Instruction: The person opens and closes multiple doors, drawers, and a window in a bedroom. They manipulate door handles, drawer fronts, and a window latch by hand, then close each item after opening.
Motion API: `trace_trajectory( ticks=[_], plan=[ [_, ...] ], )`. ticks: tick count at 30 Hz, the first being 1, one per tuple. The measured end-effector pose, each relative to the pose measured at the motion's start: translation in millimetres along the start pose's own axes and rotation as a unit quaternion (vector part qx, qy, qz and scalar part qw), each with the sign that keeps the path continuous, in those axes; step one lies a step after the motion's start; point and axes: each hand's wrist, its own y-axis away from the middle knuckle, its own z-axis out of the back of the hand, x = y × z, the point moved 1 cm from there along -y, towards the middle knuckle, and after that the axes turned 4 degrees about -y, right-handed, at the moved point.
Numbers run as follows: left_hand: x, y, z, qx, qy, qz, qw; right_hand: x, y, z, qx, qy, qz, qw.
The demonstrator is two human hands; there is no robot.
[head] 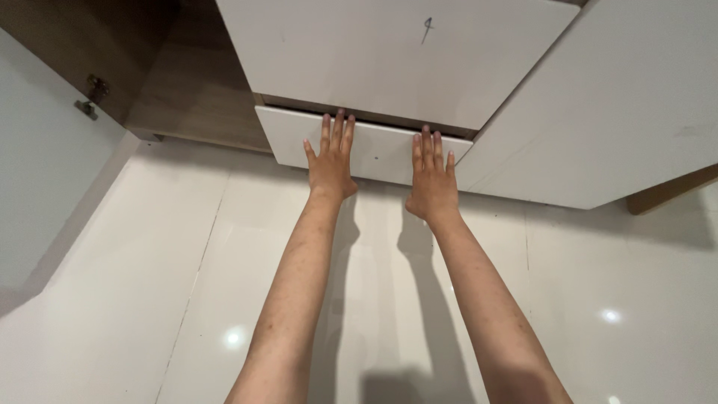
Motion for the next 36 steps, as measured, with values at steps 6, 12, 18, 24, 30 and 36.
trace_trajectory(
  ticks=[6,12,18,24,30,36],
  plan=[
    [2,-11,0,-0.004,0.011,-0.006,1.000,-3,-15,0,-0.011,0.033,0.003,0.999],
    [1,-11,-1,0.001,-0.004,-0.008,1.000,-3,-16,-6,-0.010,0.055,0.004,0.998],
    [1,-5,11,0.020,0.021,-0.007,1.000,-1,-14,11,0.030,0.086,0.001,0.996],
    [2,14,-7,0.105,0.041,-0.023,0.993,8,-17,23,0.109,0.053,-0.025,0.992],
    [36,68,-60,0.153,0.058,-0.018,0.986,-9,-29,5,0.068,0.021,-0.010,0.997],
    [120,108,-72,0.168,0.076,0.067,0.981,-13,-44,-15,0.064,-0.011,-0.027,0.998]
  ],
)
